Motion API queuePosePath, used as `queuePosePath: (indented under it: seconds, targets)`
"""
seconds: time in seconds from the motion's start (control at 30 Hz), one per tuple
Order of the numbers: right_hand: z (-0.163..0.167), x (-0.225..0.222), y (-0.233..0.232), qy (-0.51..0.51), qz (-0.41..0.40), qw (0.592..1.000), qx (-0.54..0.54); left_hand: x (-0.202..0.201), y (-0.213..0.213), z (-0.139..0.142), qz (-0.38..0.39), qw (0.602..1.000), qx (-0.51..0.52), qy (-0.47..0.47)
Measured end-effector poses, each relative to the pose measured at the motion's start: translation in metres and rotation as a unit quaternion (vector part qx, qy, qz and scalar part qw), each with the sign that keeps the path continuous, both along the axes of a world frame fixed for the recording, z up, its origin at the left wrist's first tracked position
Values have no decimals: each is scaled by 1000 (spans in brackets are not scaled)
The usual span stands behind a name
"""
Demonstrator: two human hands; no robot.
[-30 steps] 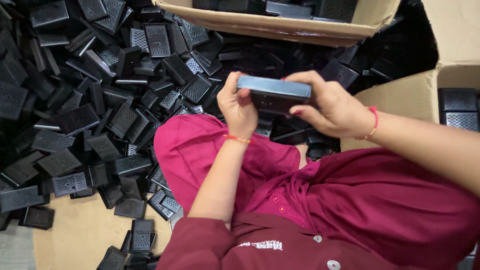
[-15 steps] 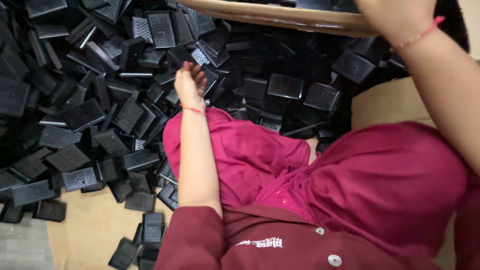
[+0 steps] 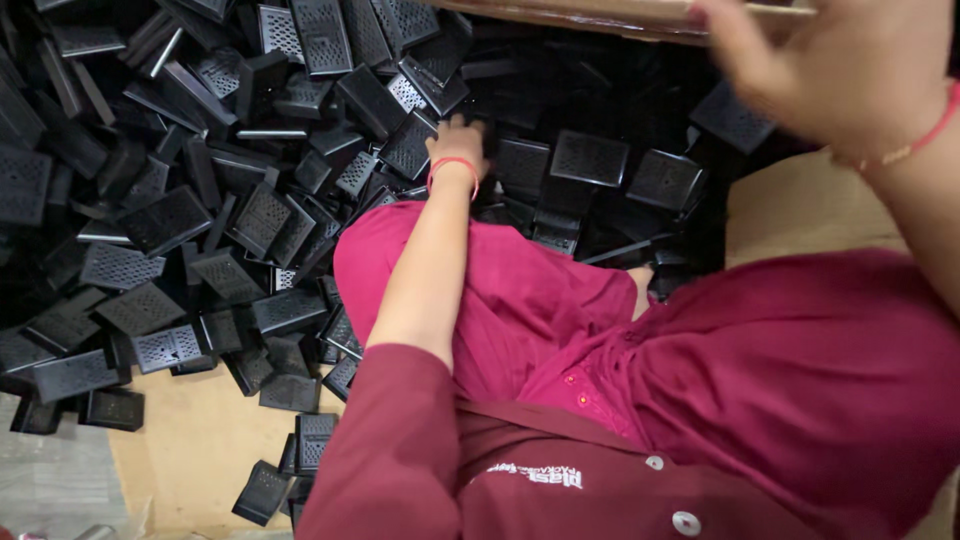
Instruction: The person sits cross-legged on the floor and repeatedly picks up small black plastic components from a pile. They turn each piece over in their hands to inspect it, then place it into a cardboard box. The task continues with the same repetitive cycle of picking, inspecting, and placing.
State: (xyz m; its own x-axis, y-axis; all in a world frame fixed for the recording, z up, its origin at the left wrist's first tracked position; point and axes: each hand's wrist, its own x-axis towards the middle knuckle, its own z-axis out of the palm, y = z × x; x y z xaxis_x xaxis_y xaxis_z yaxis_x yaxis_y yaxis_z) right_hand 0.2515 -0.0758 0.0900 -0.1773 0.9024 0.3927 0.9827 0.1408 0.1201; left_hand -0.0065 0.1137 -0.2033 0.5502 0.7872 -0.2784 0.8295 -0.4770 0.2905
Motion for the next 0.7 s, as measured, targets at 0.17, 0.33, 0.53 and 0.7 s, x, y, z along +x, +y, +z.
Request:
queuePosePath:
  seconds: [0.17,0.33,0.53,0.7]
  targets:
    - [17,-48,1,151,62,981,-108,5,-3,3,-6,990,129,-64]
    - [-15,-70,6,159,115,967,-163,-3,-26,25,95,822,-208,-522]
    - [-54,-81,-5,247,76,927,-272,7,-103,85,-3,611,-427,-666]
    - [-43,-52,-13,237,68,939,-240,-9,-50,83,-129,891,-173,-398]
